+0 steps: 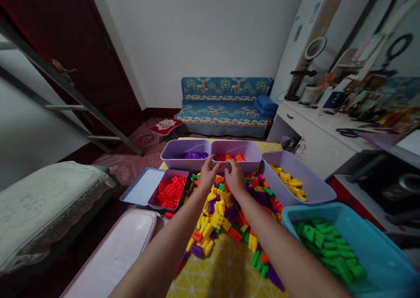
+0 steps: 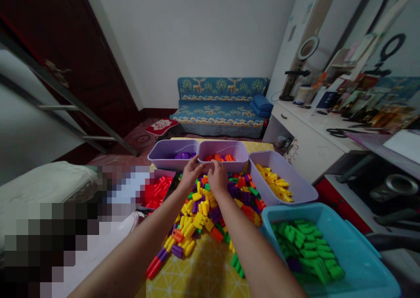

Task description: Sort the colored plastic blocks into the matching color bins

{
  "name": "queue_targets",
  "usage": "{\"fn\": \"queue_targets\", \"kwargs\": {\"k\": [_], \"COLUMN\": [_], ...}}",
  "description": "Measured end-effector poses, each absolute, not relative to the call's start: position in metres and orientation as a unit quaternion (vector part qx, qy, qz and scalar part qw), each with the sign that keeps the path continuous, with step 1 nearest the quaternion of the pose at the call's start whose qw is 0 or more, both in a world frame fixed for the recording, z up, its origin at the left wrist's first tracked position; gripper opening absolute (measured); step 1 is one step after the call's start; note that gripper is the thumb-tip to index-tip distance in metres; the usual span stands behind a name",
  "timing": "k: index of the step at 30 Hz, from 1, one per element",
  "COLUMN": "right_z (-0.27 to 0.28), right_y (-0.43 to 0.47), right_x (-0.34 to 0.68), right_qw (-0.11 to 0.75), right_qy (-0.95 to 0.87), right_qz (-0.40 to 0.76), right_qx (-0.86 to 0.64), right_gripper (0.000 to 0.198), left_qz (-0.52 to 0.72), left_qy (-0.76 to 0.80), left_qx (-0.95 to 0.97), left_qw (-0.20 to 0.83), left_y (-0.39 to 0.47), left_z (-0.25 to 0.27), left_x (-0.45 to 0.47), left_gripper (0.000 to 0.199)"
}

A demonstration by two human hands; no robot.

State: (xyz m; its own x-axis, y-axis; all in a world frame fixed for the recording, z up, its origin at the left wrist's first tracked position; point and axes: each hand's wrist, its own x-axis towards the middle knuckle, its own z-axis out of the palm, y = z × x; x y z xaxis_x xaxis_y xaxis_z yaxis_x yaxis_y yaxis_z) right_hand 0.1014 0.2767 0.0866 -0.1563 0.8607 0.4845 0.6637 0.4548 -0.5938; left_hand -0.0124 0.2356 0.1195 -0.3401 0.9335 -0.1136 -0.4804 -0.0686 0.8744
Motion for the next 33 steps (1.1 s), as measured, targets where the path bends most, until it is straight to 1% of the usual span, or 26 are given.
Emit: {"fn": "queue_targets", "kwargs": {"k": [2, 3, 5, 9, 12, 16, 18, 22, 23, 25, 27, 29, 31, 33], "right_z": [0.071, 0.063, 0.048, 0.033, 0.033, 0.033, 0.034, 0.042, 0.045, 0.05, 0.055, 0.058, 0.061, 0.063], "right_y": [0.259, 0.251, 0.236, 0.217, 0.206, 0.197, 0.197, 0.207, 0.211, 0.218, 0.225, 0.23, 0.234, 0.235], "right_x": [0.109, 0.112, 0.117, 0.119, 0.118, 0.115, 0.113, 0.114, 0.116, 0.12, 0.124, 0.127, 0.127, 0.126], "right_qw": [0.393, 0.378, 0.346, 0.3, 0.291, 0.288, 0.297, 0.333, 0.343, 0.344, 0.299, 0.216, 0.148, 0.116], "right_qy": [-0.756, -0.758, -0.762, -0.782, -0.795, -0.789, -0.781, -0.77, -0.766, -0.76, -0.764, -0.773, -0.78, -0.778], "right_qz": [0.112, 0.103, 0.076, 0.042, 0.049, 0.05, 0.065, 0.155, 0.162, 0.138, 0.1, 0.084, 0.082, 0.085], "right_qx": [-0.511, -0.521, -0.542, -0.545, -0.531, -0.54, -0.546, -0.522, -0.519, -0.534, -0.564, -0.59, -0.602, -0.611], "right_gripper": [0.037, 0.036, 0.037, 0.042, 0.041, 0.042, 0.04, 0.031, 0.031, 0.035, 0.042, 0.047, 0.045, 0.038], "left_qz": [0.669, 0.658, 0.629, 0.504, 0.463, 0.46, 0.464, 0.45, 0.434, 0.388, 0.332, 0.288, 0.264, 0.255], "left_qy": [0.496, 0.514, 0.553, 0.634, 0.649, 0.658, 0.657, 0.662, 0.668, 0.686, 0.704, 0.717, 0.723, 0.726], "left_qx": [0.346, 0.376, 0.428, 0.527, 0.562, 0.56, 0.556, 0.566, 0.577, 0.599, 0.619, 0.63, 0.635, 0.637], "left_qw": [0.432, 0.401, 0.338, 0.256, 0.22, 0.204, 0.211, 0.196, 0.181, 0.143, 0.107, 0.078, 0.06, 0.05], "left_y": [0.214, 0.203, 0.184, 0.163, 0.158, 0.156, 0.156, 0.156, 0.156, 0.156, 0.156, 0.156, 0.156, 0.156], "left_z": [0.099, 0.088, 0.065, 0.033, 0.023, 0.021, 0.022, 0.02, 0.019, 0.017, 0.015, 0.013, 0.013, 0.013], "left_x": [-0.014, -0.015, -0.017, -0.017, -0.015, -0.012, -0.012, -0.014, -0.014, -0.014, -0.013, -0.012, -0.012, -0.012], "left_gripper": [0.027, 0.025, 0.034, 0.054, 0.058, 0.059, 0.061, 0.063, 0.063, 0.065, 0.067, 0.068, 0.069, 0.07]}}
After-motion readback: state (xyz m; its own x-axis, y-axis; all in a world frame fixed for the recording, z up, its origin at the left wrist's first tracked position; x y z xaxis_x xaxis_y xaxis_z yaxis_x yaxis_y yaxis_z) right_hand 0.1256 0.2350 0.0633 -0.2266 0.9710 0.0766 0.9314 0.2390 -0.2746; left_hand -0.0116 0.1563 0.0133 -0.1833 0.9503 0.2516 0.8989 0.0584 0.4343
